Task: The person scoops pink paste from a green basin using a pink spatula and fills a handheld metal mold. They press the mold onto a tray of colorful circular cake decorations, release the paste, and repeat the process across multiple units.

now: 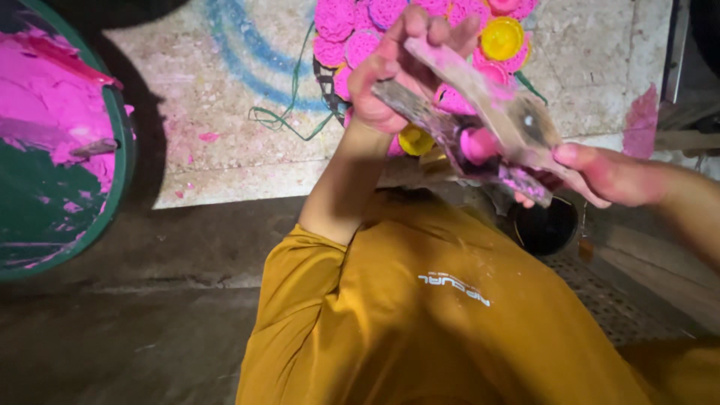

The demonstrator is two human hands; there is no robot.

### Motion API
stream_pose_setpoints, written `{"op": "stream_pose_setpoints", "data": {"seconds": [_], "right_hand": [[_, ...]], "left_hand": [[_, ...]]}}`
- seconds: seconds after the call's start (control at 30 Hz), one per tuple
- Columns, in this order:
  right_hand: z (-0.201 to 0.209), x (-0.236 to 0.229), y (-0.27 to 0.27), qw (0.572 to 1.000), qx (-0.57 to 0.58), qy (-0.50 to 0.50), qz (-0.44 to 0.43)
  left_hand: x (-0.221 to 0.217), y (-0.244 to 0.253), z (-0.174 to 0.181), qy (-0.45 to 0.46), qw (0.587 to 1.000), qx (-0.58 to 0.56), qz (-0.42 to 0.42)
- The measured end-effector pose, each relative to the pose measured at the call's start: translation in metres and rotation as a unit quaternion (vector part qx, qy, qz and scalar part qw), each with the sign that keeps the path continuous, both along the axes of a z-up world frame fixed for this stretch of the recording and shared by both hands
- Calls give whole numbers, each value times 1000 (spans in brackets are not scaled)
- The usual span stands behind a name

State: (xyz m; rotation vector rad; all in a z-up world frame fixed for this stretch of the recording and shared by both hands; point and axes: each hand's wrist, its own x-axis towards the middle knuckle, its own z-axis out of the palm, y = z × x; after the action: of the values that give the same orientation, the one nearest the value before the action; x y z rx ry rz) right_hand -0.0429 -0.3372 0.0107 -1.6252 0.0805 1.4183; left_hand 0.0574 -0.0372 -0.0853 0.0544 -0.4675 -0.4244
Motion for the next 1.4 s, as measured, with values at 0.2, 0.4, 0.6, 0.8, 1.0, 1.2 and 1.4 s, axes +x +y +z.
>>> {"op": "stream_pose_setpoints", "data": {"seconds": [0.2,0.4,0.6,0.8,1.0,1.2,1.4], "right_hand": [[-14,0,26,990,-8,-140,33],[-21,-10,39,985,-70,-155,4],[-11,-6,38,952,-161,-254,53],[-22,-6,60,942,-107,-316,28],[-23,-11,59,969,-96,-229,9],[-8,1,46,936,-200,-288,41],[-26,-10,64,950,-142,-278,-25]], "left_hand": [[8,1,-25,55,994,-97,22],[6,6,-48,94,990,-107,7],[16,-2,-50,79,991,-112,-5],[27,14,-49,53,995,-77,20],[17,8,-53,80,993,-86,20],[25,-12,-51,90,990,-101,31],[34,6,-50,65,996,-55,40]]}}
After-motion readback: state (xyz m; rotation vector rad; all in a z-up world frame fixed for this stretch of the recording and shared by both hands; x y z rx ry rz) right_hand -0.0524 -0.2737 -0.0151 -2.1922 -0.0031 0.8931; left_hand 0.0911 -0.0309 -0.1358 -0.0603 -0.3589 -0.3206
